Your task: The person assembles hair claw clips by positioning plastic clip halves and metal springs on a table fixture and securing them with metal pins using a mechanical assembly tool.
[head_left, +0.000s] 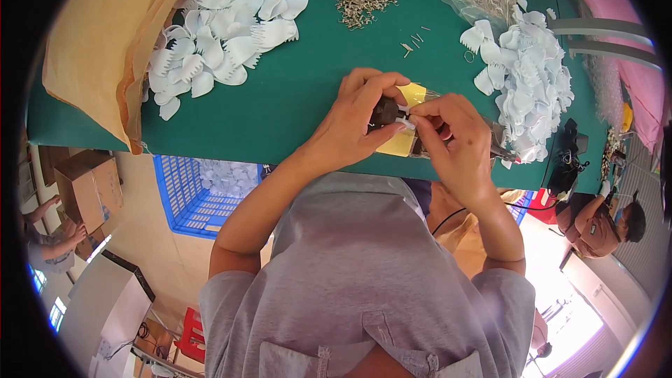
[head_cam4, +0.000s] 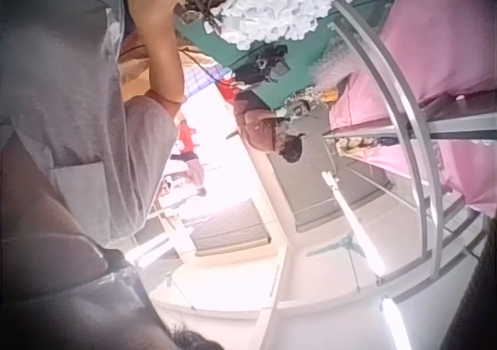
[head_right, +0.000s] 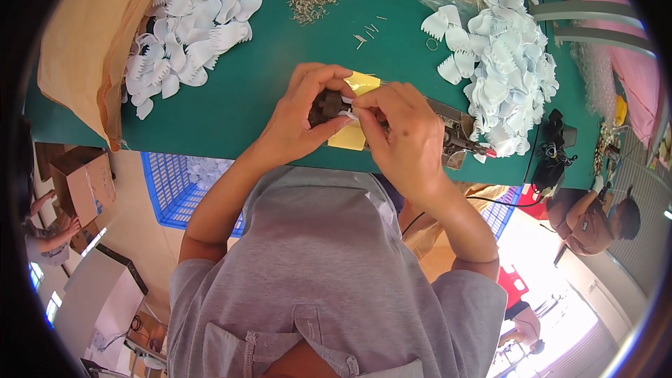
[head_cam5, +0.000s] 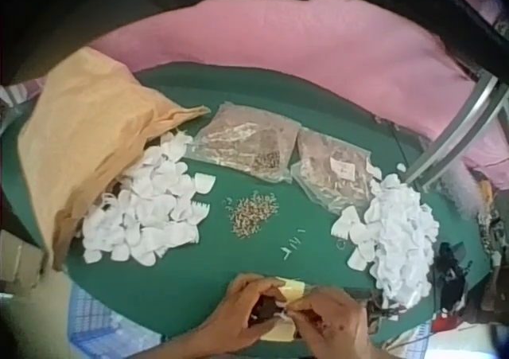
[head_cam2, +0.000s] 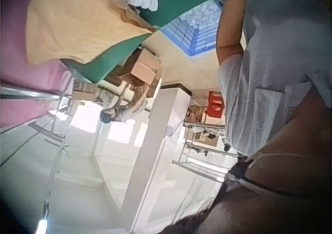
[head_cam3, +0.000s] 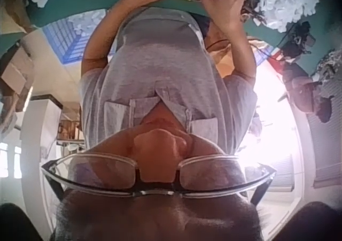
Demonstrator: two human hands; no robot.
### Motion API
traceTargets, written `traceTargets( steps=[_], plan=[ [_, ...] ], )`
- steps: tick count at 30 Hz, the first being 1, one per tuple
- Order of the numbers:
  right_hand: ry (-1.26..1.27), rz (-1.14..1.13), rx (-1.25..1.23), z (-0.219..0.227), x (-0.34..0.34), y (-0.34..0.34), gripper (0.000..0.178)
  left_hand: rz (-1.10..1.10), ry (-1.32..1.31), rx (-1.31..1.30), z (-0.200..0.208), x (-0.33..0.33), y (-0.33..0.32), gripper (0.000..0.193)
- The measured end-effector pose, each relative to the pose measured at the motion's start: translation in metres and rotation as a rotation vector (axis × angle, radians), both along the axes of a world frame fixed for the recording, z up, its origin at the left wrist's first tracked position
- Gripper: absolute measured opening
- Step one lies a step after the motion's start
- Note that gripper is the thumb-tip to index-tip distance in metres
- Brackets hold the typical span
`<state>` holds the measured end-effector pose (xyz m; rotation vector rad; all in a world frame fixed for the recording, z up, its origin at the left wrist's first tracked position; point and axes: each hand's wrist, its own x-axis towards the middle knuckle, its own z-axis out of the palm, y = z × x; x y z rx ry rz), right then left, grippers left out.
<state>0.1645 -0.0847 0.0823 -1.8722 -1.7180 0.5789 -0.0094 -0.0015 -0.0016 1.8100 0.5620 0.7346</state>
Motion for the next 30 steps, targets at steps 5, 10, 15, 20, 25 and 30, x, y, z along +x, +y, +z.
traceTargets(
  steps=[5,10,15,20,25,30],
  plan=[
    [0.199,-0.191,0.093,-0.01,-0.006,-0.007,0.009,0.003,0.006,0.014,0.002,0.001,0.001,0.067],
    [0.252,-0.206,-0.055,-0.004,0.002,0.0,0.013,0.002,0.0,-0.001,0.003,0.002,0.001,0.067],
    [0.354,-0.14,-0.259,0.008,0.017,0.019,0.024,0.015,0.015,0.013,0.002,0.001,0.001,0.067],
    [0.467,-0.029,-0.406,0.003,0.031,0.03,0.028,0.016,0.016,0.038,0.004,0.003,0.001,0.061],
    [0.452,0.021,-0.487,-0.006,0.043,0.039,0.03,0.048,-0.039,-0.204,0.015,0.014,0.0,0.041],
    [0.406,0.078,-0.477,-0.012,0.043,0.04,0.033,0.015,0.004,0.079,0.009,0.015,0.006,0.032]
  ],
)
